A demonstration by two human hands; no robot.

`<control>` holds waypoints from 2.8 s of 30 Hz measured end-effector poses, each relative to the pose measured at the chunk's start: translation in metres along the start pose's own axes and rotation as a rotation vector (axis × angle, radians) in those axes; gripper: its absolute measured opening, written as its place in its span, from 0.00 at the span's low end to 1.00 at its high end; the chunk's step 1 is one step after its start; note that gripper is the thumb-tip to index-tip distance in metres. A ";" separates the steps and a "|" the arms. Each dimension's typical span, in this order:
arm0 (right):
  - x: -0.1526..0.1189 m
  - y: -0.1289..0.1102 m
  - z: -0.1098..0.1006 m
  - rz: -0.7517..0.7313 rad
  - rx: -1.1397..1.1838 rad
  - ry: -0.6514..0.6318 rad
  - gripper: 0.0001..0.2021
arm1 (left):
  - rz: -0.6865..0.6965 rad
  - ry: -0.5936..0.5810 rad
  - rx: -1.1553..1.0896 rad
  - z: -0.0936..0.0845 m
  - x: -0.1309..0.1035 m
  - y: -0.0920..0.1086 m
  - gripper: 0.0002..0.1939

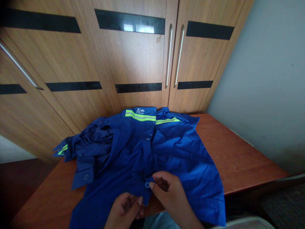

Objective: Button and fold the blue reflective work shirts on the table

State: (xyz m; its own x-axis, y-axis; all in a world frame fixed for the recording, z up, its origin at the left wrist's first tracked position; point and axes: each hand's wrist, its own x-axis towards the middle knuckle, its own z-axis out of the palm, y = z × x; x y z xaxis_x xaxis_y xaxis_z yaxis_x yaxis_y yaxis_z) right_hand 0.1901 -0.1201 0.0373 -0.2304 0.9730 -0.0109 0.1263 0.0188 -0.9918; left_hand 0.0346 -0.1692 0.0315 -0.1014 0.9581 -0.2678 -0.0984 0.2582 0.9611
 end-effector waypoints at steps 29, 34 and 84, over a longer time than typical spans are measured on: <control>-0.002 -0.018 0.004 -0.038 -0.272 -0.081 0.06 | 0.132 -0.087 0.122 -0.011 0.010 0.002 0.19; -0.002 -0.017 0.002 -0.058 -0.212 -0.127 0.07 | 0.110 0.020 0.075 -0.003 0.013 0.009 0.15; -0.004 -0.029 0.003 -0.318 -0.502 0.100 0.09 | -0.008 0.020 0.043 0.003 -0.009 -0.011 0.18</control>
State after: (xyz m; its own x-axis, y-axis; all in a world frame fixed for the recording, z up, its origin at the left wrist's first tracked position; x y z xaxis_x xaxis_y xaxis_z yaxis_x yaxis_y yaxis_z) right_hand 0.1842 -0.1252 0.0654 -0.2428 0.9182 0.3129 0.5119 0.3953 -0.7627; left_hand 0.0392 -0.1804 0.0230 -0.1205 0.9535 -0.2762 -0.0563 0.2712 0.9609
